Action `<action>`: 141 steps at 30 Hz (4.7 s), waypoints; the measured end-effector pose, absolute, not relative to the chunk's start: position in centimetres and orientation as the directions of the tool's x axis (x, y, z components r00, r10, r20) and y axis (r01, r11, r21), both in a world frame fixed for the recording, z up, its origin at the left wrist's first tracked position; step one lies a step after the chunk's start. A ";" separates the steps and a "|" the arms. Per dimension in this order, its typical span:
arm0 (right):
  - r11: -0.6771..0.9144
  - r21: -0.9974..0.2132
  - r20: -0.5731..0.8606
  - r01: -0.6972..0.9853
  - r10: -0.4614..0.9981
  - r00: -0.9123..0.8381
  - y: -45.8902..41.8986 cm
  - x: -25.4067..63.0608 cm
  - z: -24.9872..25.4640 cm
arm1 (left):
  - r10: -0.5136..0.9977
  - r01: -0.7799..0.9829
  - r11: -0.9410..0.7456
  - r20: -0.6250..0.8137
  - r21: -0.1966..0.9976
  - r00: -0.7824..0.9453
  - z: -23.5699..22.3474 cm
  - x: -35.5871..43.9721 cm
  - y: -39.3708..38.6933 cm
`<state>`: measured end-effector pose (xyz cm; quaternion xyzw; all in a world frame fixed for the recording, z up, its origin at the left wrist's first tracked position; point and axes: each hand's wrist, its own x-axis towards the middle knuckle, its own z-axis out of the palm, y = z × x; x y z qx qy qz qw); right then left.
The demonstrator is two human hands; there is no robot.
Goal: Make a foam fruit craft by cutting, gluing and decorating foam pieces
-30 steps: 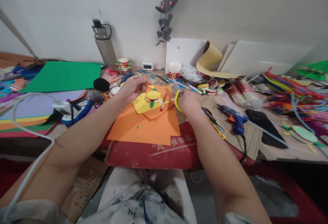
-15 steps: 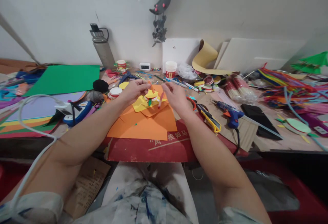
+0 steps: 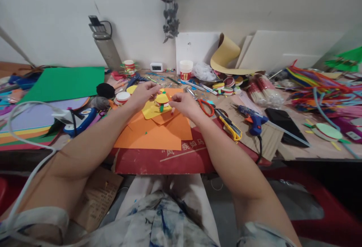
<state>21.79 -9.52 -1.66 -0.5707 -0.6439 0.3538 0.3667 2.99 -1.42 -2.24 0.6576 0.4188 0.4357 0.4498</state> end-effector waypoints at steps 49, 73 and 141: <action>0.386 -0.876 0.430 0.288 0.896 0.109 -7.0 21.9 -4.7 | 0.865 -0.077 -0.285 0.291 0.955 0.410 -2.9 3.0 -0.6; 0.436 -0.633 0.555 0.640 0.832 -0.018 -7.1 22.5 -4.7 | 0.949 -0.251 -0.258 0.293 0.933 0.114 -3.8 2.3 0.9; 0.034 -0.635 0.160 0.772 0.983 0.089 -12.3 22.5 -4.3 | 0.935 -0.350 -0.179 0.269 0.920 0.229 -4.7 2.2 3.5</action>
